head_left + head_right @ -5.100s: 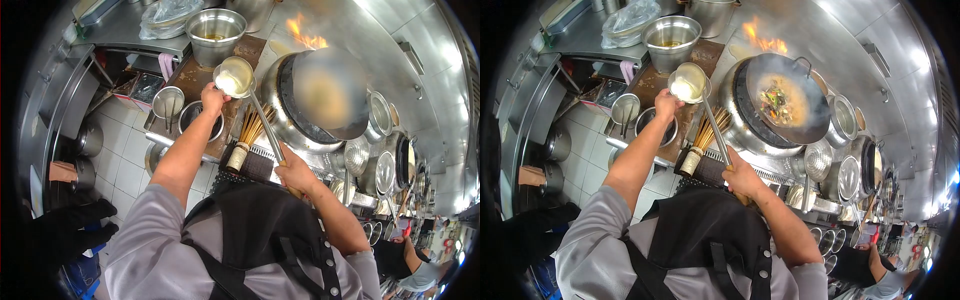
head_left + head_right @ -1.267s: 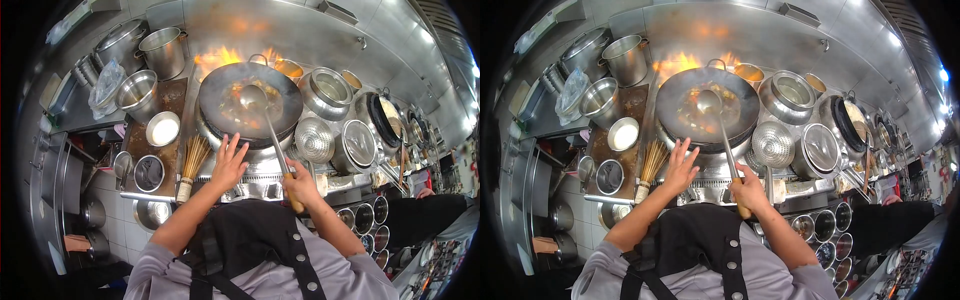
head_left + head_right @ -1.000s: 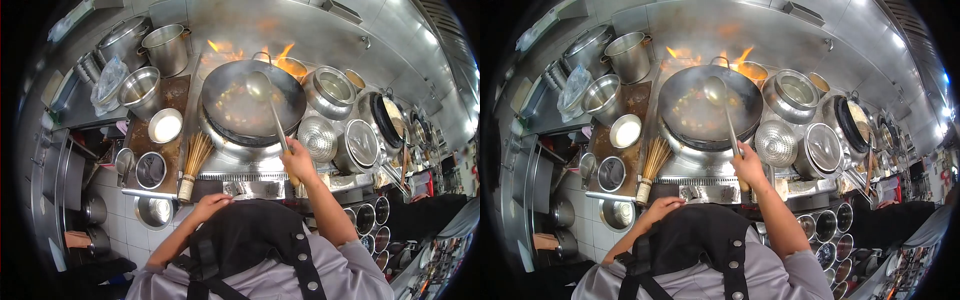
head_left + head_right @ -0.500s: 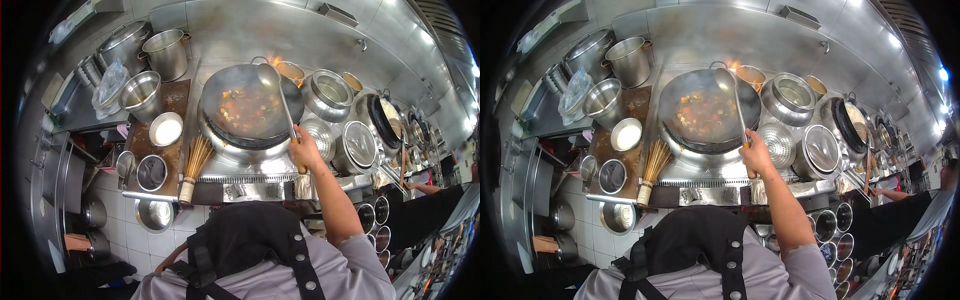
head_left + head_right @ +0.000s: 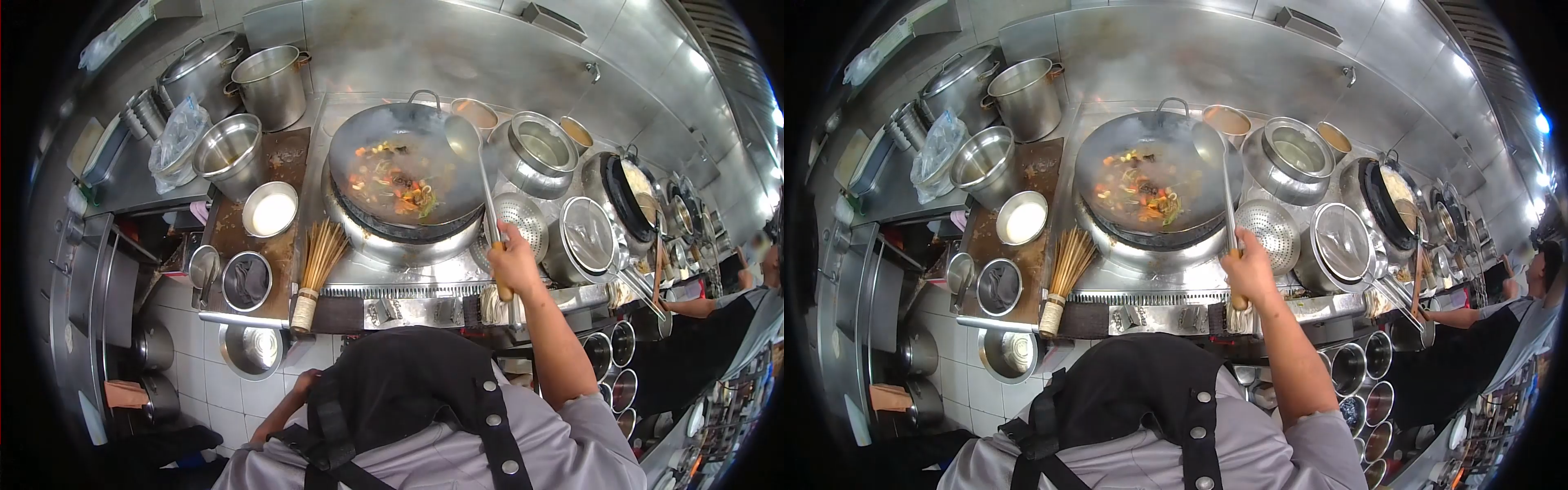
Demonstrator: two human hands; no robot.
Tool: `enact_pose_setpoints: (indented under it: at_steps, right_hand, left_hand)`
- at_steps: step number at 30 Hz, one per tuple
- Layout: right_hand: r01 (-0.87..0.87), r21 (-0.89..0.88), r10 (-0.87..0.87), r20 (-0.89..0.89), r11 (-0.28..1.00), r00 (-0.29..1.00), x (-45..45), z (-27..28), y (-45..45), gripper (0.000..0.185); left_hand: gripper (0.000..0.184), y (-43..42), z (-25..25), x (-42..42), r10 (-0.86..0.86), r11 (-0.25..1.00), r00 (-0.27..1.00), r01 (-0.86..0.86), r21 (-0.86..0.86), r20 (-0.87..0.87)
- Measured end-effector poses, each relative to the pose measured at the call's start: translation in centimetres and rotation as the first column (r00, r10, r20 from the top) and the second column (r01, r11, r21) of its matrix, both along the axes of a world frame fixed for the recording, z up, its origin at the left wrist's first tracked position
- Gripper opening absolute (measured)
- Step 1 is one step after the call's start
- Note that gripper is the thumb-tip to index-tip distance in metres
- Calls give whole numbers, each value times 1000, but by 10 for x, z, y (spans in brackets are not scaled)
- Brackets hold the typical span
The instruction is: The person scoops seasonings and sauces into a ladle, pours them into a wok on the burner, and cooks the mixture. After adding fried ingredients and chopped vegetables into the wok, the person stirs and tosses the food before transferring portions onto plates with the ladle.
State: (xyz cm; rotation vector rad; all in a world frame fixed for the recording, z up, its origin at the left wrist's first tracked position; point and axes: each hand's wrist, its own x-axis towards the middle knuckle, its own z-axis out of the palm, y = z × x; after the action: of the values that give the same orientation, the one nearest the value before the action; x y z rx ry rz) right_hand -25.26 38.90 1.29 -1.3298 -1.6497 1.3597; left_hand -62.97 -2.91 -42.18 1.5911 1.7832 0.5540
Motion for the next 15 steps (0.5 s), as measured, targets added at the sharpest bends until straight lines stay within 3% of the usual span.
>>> enact_pose_setpoints:
  at_steps: [1, 2, 4, 6, 8, 9, 10, 12, 13, 14, 15]
  right_hand:
    - [-2, 3, 2, 55, 1000, 998, 1, -1, -9, 64]
    - [-4, 6, 3, 109, 1000, 994, 1, -2, -20, 64]
    - [-8, -72, 15, 92, 997, 996, -3, -1, -46, 63]
    - [-150, -335, 43, -306, 930, 951, -6, -1, -63, 60]
    - [-164, -408, 18, -338, 898, 941, -15, 5, -45, 58]
    - [-192, -450, -18, -421, 872, 907, -20, -2, -27, 59]
    - [-225, -486, -55, -498, 845, 865, -25, -12, -10, 59]
    - [-206, -433, -16, -455, 878, 891, -34, -25, 3, 61]
    - [-91, -222, 51, -182, 971, 982, -39, -25, -5, 62]
    - [-42, 30, 38, 111, 999, 993, -42, -25, -13, 63]
    - [-70, 72, 55, 188, 995, 981, -35, -21, -29, 65]
  left_hand:
    - [27, 10, 4, 3, 59, 998, 990, -62, 21, 126]
    - [27, 12, 3, 6, 60, 998, 990, -64, 22, 127]
    - [29, 20, -4, 11, 307, 938, 941, -273, -211, 146]
    - [30, 17, -6, 10, 364, 908, 905, -292, -302, 219]
    - [30, 6, -2, 5, 413, 872, 867, -288, -396, 279]
    - [31, -1, 1, -2, 99, 990, 981, -80, -116, 166]
    - [32, -4, 2, -5, -188, 973, 982, 191, 133, -34]
    - [32, -8, 3, -6, -168, 974, 983, 177, 144, -67]
    - [32, -10, 3, -8, -146, 975, 984, 160, 153, -101]
    - [33, -12, 4, -12, -123, 976, 983, 144, 162, -135]
    - [33, -14, 6, -15, -98, 977, 981, 126, 172, -166]
